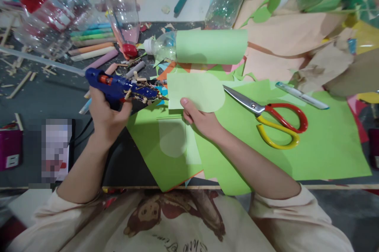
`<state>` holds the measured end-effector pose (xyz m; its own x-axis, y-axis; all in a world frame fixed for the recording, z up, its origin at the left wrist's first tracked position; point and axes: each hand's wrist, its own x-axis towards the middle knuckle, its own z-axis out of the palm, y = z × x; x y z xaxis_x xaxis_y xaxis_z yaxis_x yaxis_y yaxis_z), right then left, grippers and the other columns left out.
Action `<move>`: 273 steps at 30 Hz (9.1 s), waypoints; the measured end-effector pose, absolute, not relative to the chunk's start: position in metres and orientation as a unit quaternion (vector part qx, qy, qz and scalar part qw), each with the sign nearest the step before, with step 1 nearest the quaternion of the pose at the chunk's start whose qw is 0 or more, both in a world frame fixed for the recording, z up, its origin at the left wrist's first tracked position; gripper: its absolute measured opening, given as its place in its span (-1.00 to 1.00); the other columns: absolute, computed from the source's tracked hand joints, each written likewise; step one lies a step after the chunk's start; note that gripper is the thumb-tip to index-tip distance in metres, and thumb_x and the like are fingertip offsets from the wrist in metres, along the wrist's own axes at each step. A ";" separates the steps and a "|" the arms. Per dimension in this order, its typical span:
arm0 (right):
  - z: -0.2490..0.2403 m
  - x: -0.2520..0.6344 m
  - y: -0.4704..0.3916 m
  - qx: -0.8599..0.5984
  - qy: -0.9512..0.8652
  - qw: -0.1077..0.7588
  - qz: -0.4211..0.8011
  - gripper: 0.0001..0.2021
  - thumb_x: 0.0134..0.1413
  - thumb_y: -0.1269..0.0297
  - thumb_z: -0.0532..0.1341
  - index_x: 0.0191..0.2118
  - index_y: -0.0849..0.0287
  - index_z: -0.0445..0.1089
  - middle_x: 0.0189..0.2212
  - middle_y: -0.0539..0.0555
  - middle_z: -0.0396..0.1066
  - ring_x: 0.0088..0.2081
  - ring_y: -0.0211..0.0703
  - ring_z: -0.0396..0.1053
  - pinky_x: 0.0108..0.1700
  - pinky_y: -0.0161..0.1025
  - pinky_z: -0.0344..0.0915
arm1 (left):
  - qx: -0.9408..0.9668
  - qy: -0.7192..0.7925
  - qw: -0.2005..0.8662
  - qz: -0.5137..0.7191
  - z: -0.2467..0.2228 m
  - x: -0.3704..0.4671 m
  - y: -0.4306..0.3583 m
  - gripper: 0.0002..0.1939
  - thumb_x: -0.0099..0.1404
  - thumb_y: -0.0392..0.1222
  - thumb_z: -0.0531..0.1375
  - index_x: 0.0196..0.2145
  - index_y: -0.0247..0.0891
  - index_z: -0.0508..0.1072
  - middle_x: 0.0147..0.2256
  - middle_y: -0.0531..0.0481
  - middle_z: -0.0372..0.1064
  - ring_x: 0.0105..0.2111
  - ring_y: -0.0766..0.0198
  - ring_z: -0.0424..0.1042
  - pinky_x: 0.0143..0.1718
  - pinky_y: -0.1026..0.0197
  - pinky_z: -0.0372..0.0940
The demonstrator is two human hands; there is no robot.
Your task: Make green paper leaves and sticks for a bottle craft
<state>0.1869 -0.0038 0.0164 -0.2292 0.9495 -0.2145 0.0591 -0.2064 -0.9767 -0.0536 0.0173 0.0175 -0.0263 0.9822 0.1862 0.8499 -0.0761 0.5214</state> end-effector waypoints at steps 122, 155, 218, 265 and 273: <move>0.001 0.186 -0.005 -0.585 -0.387 0.497 0.511 -0.42 0.06 -0.35 0.11 -0.65 0.04 0.07 -0.76 -0.08 0.05 -0.68 -0.28 0.02 -0.63 -0.25 -0.02 | 0.873 0.447 0.190 -0.048 0.041 0.020 0.034 -0.83 0.29 -0.35 0.07 -0.27 -0.29 0.47 -0.31 -0.17 0.48 -0.26 0.08 0.44 -0.25 0.12 0.24; 0.012 0.179 -0.012 -0.517 -0.424 0.377 0.641 -0.39 -0.02 -0.36 0.20 -0.67 0.13 0.30 -0.75 -0.08 0.21 -0.69 -0.36 0.10 -0.61 -0.32 0.11 | 0.399 0.369 0.726 0.420 -0.001 0.005 0.021 -0.52 0.00 0.04 0.47 -0.26 -0.24 0.39 -0.50 0.18 0.36 -0.58 0.47 0.35 -0.49 0.36 0.27; 0.015 0.182 -0.010 -0.503 -0.508 0.332 0.615 -0.34 0.09 -0.36 0.10 -0.72 0.11 0.28 -0.77 -0.09 0.17 -0.67 -0.33 0.14 -0.48 -0.28 0.21 | 0.452 0.363 0.694 0.427 -0.006 0.004 0.021 -0.52 0.08 0.10 0.42 -0.22 -0.21 0.35 -0.45 0.15 0.35 -0.53 0.44 0.39 -0.47 0.36 0.31; 0.017 0.182 -0.009 -0.481 -0.569 0.322 0.584 -0.34 0.14 -0.37 0.02 -0.69 0.09 0.22 -0.73 -0.07 0.16 -0.63 -0.28 0.16 -0.33 -0.16 0.30 | 0.462 0.388 0.707 0.369 0.000 0.002 0.023 -0.50 0.07 0.22 0.39 -0.44 -0.23 0.30 -0.67 0.18 0.29 -0.67 0.46 0.23 -0.63 0.34 0.05; 0.001 0.184 -0.009 -0.444 -0.508 0.414 0.611 -0.33 -0.15 -0.53 0.11 -0.57 0.09 0.31 -0.69 -0.02 0.25 -0.68 -0.27 0.17 -0.67 -0.23 0.19 | 0.430 0.384 0.719 0.389 0.004 0.000 0.024 -0.50 0.09 0.20 0.38 -0.48 -0.21 0.24 -0.79 0.31 0.04 -0.82 0.54 -0.07 -0.73 0.37 -0.19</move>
